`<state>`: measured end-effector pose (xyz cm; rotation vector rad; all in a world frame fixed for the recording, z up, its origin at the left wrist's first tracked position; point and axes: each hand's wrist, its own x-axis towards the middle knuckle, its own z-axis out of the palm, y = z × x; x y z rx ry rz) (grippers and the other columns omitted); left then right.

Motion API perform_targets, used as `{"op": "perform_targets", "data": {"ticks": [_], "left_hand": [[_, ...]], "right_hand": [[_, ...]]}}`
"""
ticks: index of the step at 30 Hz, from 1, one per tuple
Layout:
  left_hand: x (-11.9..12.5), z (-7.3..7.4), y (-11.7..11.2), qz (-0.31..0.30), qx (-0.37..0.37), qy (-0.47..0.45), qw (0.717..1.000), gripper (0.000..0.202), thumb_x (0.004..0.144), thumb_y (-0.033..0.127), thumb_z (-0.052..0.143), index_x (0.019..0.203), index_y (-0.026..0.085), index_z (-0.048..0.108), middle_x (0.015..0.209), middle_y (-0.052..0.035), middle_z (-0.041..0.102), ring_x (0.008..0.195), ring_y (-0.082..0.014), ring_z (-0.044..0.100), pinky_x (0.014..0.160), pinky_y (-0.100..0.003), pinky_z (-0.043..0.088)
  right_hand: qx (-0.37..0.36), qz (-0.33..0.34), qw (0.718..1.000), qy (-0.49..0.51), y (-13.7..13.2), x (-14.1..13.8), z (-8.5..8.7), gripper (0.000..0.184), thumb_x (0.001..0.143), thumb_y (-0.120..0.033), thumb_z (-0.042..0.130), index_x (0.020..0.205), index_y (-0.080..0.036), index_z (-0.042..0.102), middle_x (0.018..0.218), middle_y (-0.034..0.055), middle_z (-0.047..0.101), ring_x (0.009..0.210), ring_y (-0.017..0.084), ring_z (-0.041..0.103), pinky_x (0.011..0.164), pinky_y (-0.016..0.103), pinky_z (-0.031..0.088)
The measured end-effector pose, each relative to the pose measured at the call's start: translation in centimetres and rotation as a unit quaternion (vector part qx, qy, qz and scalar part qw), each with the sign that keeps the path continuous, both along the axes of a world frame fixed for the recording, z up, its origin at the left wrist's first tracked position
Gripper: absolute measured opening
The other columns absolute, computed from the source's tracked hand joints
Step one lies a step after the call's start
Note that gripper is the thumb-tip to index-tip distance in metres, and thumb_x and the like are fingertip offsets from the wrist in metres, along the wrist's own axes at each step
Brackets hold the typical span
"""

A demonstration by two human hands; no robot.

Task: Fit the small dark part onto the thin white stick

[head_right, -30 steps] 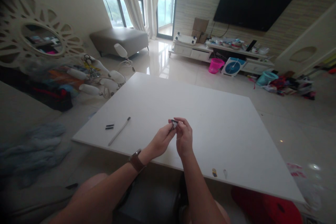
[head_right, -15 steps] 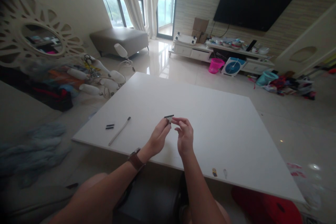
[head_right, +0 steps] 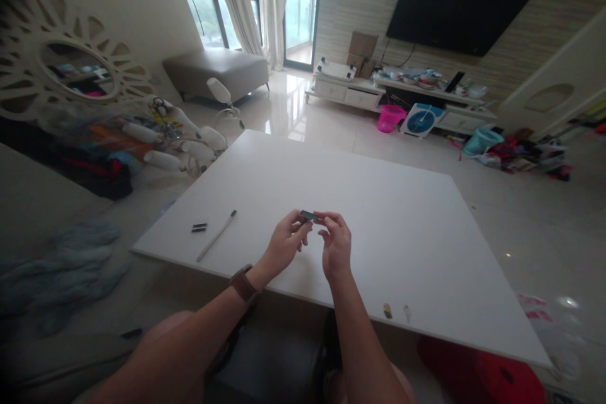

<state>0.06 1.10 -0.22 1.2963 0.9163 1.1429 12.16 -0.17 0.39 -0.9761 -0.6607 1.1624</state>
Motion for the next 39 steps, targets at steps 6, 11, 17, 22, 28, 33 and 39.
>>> {"op": "perform_targets", "data": {"ticks": [6, 11, 17, 22, 28, 33, 39], "left_hand": [[-0.2, -0.1, 0.2, 0.034, -0.006, 0.022, 0.999, 0.024, 0.088, 0.042, 0.059, 0.093, 0.018, 0.058, 0.073, 0.0028, 0.055, 0.057, -0.0079, 0.048, 0.051, -0.021, 0.037], [-0.4, -0.2, 0.6, 0.019, -0.034, 0.037, 0.999, 0.037, 0.095, 0.043, 0.039, 0.091, 0.016, 0.065, 0.07, 0.0007, 0.053, 0.059, -0.0109, 0.044, 0.056, -0.024, 0.036], [-0.3, -0.5, 0.8, -0.007, -0.063, 0.022, 0.998, 0.033, 0.091, 0.042, 0.043, 0.085, 0.016, 0.062, 0.069, 0.0009, 0.05, 0.059, -0.0106, 0.045, 0.055, -0.024, 0.035], [-0.3, -0.3, 1.0, -0.012, -0.107, -0.021, 0.994, 0.025, 0.088, 0.039, 0.048, 0.084, 0.017, 0.057, 0.07, 0.0012, 0.052, 0.056, -0.0097, 0.049, 0.051, -0.023, 0.036], [-0.6, -0.3, 1.3, -0.031, -0.079, -0.025, 0.996, 0.028, 0.089, 0.038, 0.047, 0.089, 0.014, 0.062, 0.068, 0.0014, 0.052, 0.052, -0.0081, 0.041, 0.049, -0.022, 0.031], [-0.7, -0.2, 1.2, -0.059, -0.071, -0.007, 0.996, 0.027, 0.089, 0.038, 0.048, 0.086, 0.015, 0.062, 0.068, 0.0017, 0.052, 0.054, -0.0084, 0.04, 0.05, -0.023, 0.031], [-0.6, 0.1, 1.0, -0.065, -0.056, 0.019, 0.996, 0.027, 0.089, 0.04, 0.047, 0.084, 0.016, 0.06, 0.068, 0.0019, 0.05, 0.056, -0.0093, 0.041, 0.053, -0.023, 0.032]], "right_hand": [[-0.019, -0.021, 1.0, -0.013, 0.1, -0.2, 0.1, 0.014, 0.071, -0.031, 0.073, 0.083, -0.023, 0.072, 0.092, 0.0012, 0.07, 0.078, 0.015, 0.061, 0.062, 0.025, 0.037], [-0.055, -0.079, 0.995, -0.02, 0.4, 0.3, -0.1, 0.016, 0.068, -0.03, 0.072, 0.082, -0.023, 0.068, 0.092, -0.0003, 0.069, 0.078, 0.014, 0.06, 0.062, 0.024, 0.036], [-0.078, -0.127, 0.989, -0.022, 0.9, 1.5, -0.1, 0.017, 0.064, -0.03, 0.071, 0.079, -0.023, 0.065, 0.086, -0.0022, 0.067, 0.075, 0.013, 0.058, 0.062, 0.024, 0.035], [-0.083, -0.112, 0.99, -0.019, 0.9, 1.6, -0.1, 0.017, 0.064, -0.03, 0.071, 0.079, -0.023, 0.066, 0.085, -0.0025, 0.068, 0.074, 0.013, 0.058, 0.062, 0.023, 0.035], [-0.09, -0.085, 0.992, -0.024, 0.9, 1.4, -0.2, 0.016, 0.065, -0.03, 0.072, 0.078, -0.022, 0.066, 0.086, -0.0014, 0.069, 0.073, 0.013, 0.06, 0.06, 0.024, 0.036], [-0.082, -0.04, 0.995, -0.046, 0.8, 1.3, -0.1, 0.02, 0.068, -0.032, 0.073, 0.085, -0.023, 0.068, 0.091, 0.0006, 0.071, 0.075, 0.014, 0.062, 0.061, 0.024, 0.037], [-0.076, -0.024, 0.993, -0.084, 0.8, 1.2, -0.5, 0.02, 0.073, -0.035, 0.072, 0.088, -0.023, 0.07, 0.094, 0.0022, 0.072, 0.074, 0.015, 0.064, 0.062, 0.025, 0.039]]}}
